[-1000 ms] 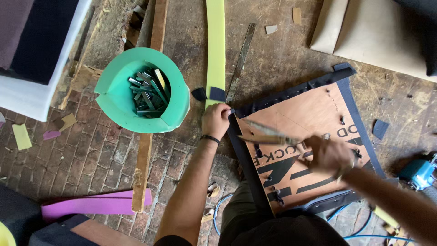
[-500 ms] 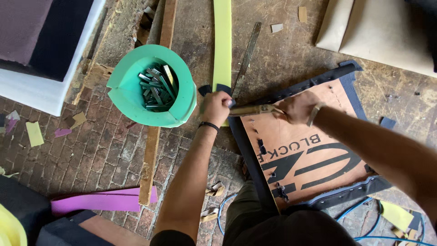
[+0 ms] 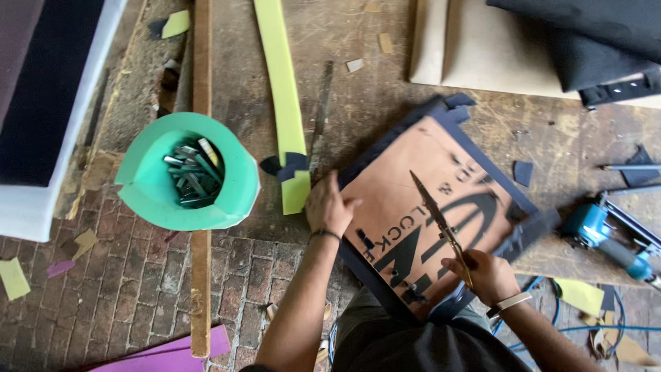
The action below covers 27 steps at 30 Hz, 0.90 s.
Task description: The person staples black fabric onto a rectangular board using a pneumatic staple gun. They trim excess fabric with scissors, fold edges, and continue stapling around the perimeter to secure the fabric.
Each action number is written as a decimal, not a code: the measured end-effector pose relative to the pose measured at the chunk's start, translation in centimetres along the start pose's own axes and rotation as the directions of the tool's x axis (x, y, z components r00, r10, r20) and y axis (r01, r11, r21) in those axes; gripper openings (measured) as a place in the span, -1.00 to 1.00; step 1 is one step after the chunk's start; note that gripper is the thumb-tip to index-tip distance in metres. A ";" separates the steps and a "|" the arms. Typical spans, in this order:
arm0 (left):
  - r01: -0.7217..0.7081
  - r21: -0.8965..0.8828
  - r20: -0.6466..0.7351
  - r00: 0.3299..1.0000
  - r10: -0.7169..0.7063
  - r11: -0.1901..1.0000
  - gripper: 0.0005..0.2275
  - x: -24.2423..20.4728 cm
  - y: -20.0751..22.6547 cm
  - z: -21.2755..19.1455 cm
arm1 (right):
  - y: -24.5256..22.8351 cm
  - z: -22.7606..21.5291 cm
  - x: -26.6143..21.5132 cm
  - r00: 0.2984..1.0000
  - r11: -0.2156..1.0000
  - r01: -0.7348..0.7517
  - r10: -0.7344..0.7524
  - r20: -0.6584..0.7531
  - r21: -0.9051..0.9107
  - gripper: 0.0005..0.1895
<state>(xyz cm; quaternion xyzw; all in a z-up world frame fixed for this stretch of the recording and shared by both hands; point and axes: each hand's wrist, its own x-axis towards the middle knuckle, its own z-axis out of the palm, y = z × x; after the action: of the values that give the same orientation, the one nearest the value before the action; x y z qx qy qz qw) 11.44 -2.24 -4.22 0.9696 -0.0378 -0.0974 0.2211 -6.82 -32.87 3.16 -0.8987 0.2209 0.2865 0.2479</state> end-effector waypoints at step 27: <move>-0.332 0.044 0.334 0.894 0.299 0.942 -0.93 5.6 -3.4 -7.1 | -16.4 -9.0 10.1 0.867 0.271 0.458 -0.346 0.358 -0.847 -0.45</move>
<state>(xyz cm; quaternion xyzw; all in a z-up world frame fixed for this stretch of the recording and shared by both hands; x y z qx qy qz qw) 18.52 3.18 -0.39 0.9312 -0.2351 -0.2156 0.1762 13.15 -27.87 8.51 -0.8921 -0.2212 0.3322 -0.2118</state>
